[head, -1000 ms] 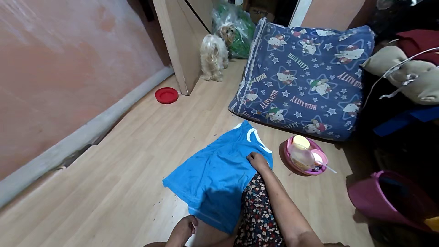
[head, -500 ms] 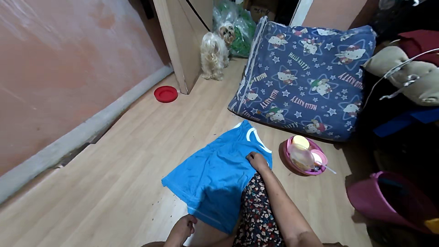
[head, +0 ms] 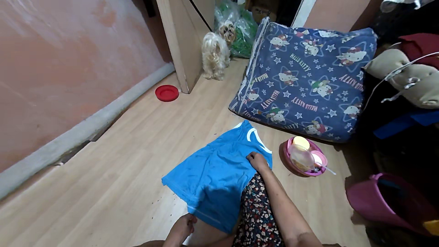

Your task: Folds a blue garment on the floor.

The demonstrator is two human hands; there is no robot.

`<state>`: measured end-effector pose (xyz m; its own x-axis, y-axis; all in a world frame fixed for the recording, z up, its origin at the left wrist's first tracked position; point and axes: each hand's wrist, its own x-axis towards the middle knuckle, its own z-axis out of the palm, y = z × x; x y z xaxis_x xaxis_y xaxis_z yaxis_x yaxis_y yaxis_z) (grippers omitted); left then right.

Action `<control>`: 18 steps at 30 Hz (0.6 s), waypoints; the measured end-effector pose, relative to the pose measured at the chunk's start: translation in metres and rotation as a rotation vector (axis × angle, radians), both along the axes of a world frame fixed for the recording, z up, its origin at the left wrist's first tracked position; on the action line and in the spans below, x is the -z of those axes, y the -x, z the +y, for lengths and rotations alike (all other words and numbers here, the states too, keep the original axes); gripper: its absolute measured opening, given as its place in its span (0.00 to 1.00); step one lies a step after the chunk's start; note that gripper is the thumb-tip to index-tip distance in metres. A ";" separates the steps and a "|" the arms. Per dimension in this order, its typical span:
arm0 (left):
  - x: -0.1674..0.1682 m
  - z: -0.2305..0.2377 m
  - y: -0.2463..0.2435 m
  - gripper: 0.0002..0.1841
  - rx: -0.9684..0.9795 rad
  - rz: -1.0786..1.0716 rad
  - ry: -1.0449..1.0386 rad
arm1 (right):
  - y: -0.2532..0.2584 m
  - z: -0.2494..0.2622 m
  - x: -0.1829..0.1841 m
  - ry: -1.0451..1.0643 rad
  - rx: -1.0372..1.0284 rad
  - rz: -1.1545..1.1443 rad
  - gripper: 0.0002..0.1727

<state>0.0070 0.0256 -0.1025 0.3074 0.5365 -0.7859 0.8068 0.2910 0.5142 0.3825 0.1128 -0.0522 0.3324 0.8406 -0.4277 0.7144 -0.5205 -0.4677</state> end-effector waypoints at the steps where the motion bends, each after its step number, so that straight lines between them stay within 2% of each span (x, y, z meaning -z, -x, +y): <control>1: 0.001 0.000 0.000 0.17 0.001 -0.001 -0.002 | 0.000 0.000 0.000 0.001 -0.003 -0.002 0.19; 18: 0.000 -0.002 0.000 0.16 -0.016 -0.009 -0.020 | -0.001 -0.001 0.002 -0.015 -0.003 0.000 0.19</control>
